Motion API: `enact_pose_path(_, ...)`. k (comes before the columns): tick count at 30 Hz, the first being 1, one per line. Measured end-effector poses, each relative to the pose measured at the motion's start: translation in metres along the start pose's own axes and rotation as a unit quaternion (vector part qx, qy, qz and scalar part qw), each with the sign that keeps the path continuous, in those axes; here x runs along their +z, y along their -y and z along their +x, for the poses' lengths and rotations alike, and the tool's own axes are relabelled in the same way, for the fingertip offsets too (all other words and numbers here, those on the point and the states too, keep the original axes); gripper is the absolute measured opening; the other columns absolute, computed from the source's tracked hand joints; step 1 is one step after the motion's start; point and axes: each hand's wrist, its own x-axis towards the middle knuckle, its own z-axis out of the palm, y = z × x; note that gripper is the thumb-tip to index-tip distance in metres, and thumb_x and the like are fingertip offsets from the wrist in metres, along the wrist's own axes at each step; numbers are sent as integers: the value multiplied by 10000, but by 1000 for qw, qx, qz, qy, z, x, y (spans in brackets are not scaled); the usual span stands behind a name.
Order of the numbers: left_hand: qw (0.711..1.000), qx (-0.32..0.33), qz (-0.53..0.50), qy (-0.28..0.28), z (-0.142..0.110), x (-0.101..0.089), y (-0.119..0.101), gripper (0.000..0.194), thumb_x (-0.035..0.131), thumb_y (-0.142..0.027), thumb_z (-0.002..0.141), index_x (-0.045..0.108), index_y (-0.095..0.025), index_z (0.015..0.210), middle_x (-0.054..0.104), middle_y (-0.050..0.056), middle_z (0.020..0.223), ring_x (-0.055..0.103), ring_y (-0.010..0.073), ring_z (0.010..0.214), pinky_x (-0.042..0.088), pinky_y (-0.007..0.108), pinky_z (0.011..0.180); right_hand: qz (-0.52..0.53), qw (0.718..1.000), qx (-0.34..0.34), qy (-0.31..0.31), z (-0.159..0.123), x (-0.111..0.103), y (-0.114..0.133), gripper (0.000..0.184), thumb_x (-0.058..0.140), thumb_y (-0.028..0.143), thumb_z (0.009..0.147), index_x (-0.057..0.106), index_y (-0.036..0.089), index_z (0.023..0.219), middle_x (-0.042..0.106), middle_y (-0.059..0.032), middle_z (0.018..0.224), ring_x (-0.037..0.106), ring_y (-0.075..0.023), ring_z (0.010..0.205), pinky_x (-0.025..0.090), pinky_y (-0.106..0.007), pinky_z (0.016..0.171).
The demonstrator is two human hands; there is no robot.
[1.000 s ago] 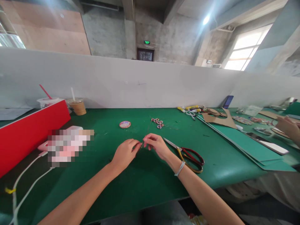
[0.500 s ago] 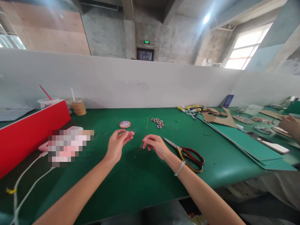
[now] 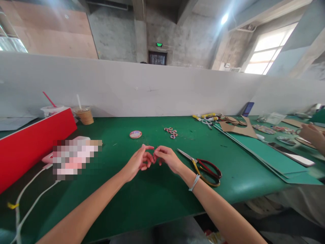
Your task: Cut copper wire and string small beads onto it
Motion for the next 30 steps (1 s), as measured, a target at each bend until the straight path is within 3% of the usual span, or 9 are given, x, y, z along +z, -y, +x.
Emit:
enact_pose_path(5,997,51,46,-24,1,1,6,437,390,-527,889,563,-204,1127,503,18,763,500,144,689,331,192,439,-20,1000,10,18,0,5,-2,187,632,331,738,541,169,716,616,7,610,595,-127,567,382,-204,442)
enact_pose_path(9,994,76,75,-26,2,-1,4,388,401,-493,894,622,-174,876,506,13,795,513,146,708,422,252,583,-64,994,31,79,-3,6,1,159,655,288,703,604,140,677,641,-20,630,584,-121,592,408,-209,483)
enact_pose_path(13,995,67,61,29,1,1,3,418,369,-475,909,492,-171,651,503,-12,673,509,137,609,400,280,610,-80,991,51,98,-4,-2,7,150,622,271,716,647,127,682,652,-38,662,601,-134,620,401,-206,480)
enact_pose_path(17,992,32,54,114,-1,4,5,441,371,-472,909,452,-173,595,484,-6,614,473,139,608,371,272,591,3,999,29,19,-3,-12,9,206,531,302,779,658,141,760,605,-15,605,592,-135,560,351,-204,427)
enact_pose_path(21,973,-28,79,217,-7,7,7,455,345,-473,917,468,-171,600,506,10,607,487,147,593,384,290,605,35,997,50,44,-5,-12,9,273,568,368,800,696,131,847,607,-20,653,538,-97,557,365,-213,497)
enact_pose_path(26,965,-39,91,244,-11,8,6,464,316,-471,928,489,-166,624,559,37,641,521,160,630,406,304,647,59,992,74,85,-7,-8,12,184,686,319,726,686,141,773,633,-25,772,527,-83,599,356,-214,544)
enact_pose_path(30,966,-42,84,241,-11,8,5,473,319,-480,926,498,-161,626,592,53,655,548,167,643,418,306,649,60,992,57,92,-7,-7,14,128,660,274,736,659,147,740,599,1,689,506,-79,551,344,-215,514)
